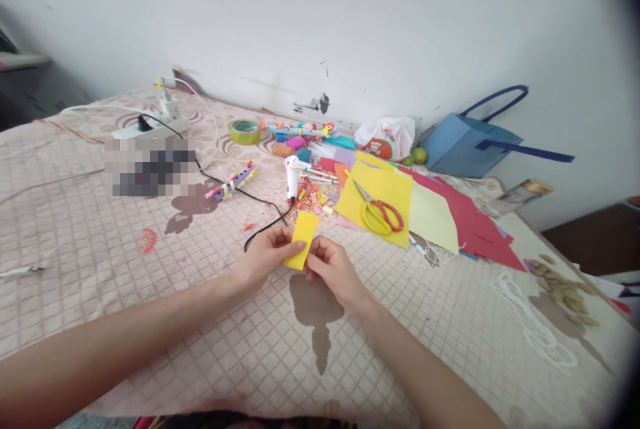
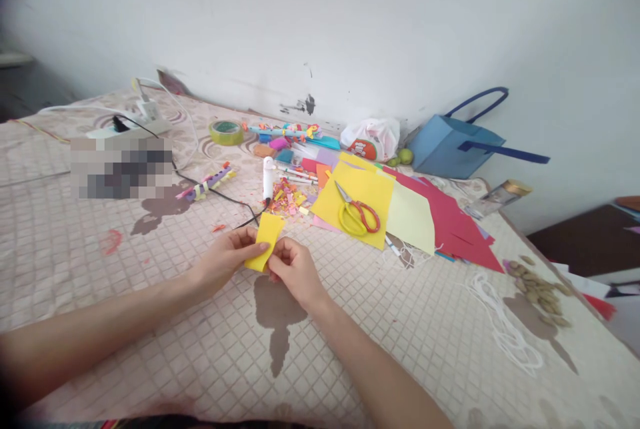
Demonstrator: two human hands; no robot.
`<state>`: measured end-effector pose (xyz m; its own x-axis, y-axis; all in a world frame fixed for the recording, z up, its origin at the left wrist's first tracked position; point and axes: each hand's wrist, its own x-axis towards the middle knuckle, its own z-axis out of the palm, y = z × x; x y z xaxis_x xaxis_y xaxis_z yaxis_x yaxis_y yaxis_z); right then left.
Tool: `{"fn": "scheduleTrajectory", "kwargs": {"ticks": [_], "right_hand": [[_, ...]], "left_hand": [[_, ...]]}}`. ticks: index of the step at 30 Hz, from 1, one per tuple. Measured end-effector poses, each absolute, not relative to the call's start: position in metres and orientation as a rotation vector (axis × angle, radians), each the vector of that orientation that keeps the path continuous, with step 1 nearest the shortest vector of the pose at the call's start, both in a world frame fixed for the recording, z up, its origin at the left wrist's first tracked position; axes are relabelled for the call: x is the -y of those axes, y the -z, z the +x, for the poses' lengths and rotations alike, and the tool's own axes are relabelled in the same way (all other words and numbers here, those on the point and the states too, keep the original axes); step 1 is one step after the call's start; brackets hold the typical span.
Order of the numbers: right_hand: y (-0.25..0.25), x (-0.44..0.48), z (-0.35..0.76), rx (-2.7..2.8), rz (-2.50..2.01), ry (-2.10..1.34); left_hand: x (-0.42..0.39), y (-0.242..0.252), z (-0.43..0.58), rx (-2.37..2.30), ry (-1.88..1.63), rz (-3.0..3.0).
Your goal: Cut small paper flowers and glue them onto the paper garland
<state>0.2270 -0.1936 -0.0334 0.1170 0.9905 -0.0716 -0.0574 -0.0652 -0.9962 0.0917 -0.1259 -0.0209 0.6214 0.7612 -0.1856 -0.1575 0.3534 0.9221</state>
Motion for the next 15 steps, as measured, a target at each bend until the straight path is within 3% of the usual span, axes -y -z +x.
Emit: {"fn": "scheduleTrajectory", "kwargs": {"ticks": [15], "right_hand": [[0.0252, 0.1936, 0.2262, 0.892, -1.194, -0.930]], "left_hand": [[0.1325, 0.0254, 0.0917, -0.616, -0.608, 1.205]]}}
